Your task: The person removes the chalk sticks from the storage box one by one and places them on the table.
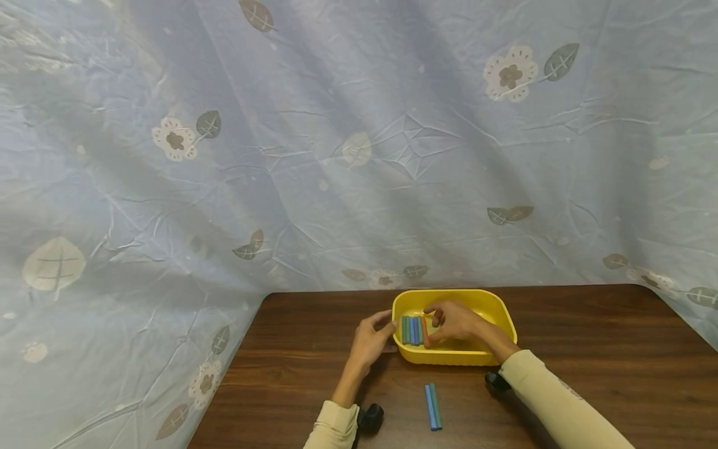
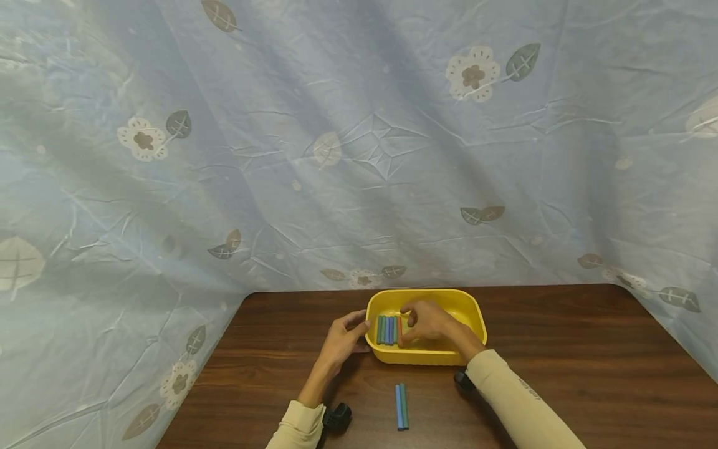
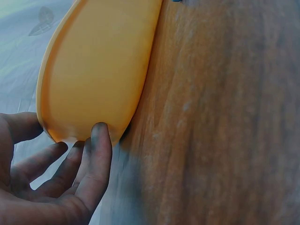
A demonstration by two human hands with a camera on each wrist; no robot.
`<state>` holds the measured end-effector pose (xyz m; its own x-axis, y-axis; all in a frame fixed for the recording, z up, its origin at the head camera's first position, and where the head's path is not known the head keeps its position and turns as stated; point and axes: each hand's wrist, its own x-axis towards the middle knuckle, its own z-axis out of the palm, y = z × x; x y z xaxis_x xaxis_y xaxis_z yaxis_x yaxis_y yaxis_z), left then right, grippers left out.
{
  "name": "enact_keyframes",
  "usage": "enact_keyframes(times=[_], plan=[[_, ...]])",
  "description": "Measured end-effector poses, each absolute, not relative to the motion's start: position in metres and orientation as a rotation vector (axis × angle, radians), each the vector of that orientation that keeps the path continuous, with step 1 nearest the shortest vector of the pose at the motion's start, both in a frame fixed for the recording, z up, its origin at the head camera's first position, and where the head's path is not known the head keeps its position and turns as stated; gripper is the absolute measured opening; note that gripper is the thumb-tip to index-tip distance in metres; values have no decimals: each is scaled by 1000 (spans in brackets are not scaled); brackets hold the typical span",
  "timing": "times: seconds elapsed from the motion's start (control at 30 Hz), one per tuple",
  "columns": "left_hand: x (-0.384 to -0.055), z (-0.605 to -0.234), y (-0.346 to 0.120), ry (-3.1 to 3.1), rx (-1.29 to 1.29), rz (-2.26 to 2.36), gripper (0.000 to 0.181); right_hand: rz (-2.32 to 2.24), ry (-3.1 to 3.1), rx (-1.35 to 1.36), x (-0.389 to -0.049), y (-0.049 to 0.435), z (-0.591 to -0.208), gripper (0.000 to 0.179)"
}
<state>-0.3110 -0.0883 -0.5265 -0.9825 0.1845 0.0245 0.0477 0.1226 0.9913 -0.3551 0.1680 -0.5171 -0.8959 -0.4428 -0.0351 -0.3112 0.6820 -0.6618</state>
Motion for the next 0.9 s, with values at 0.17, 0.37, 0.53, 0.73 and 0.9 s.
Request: enact_keyframes(times=[0.17, 0.37, 0.53, 0.73, 0.9], plan=[[-310, -526, -88, 2271, 231, 2003, 49, -967, 2713, -618, -355, 166, -518, 78], [-308, -525, -88, 2257, 235, 2010, 47, -952, 2724, -632, -352, 165, -518, 74], [-306, -524, -88, 2246, 247, 2018, 47, -950, 2727, -640, -352, 165, -519, 73], [-306, -524, -88, 2246, 260, 2028, 47, -949, 2730, -665, -353, 166, -520, 72], [-306, -523, -89, 2241, 255, 2033, 46, -952, 2725, -675, -354, 166, -520, 72]])
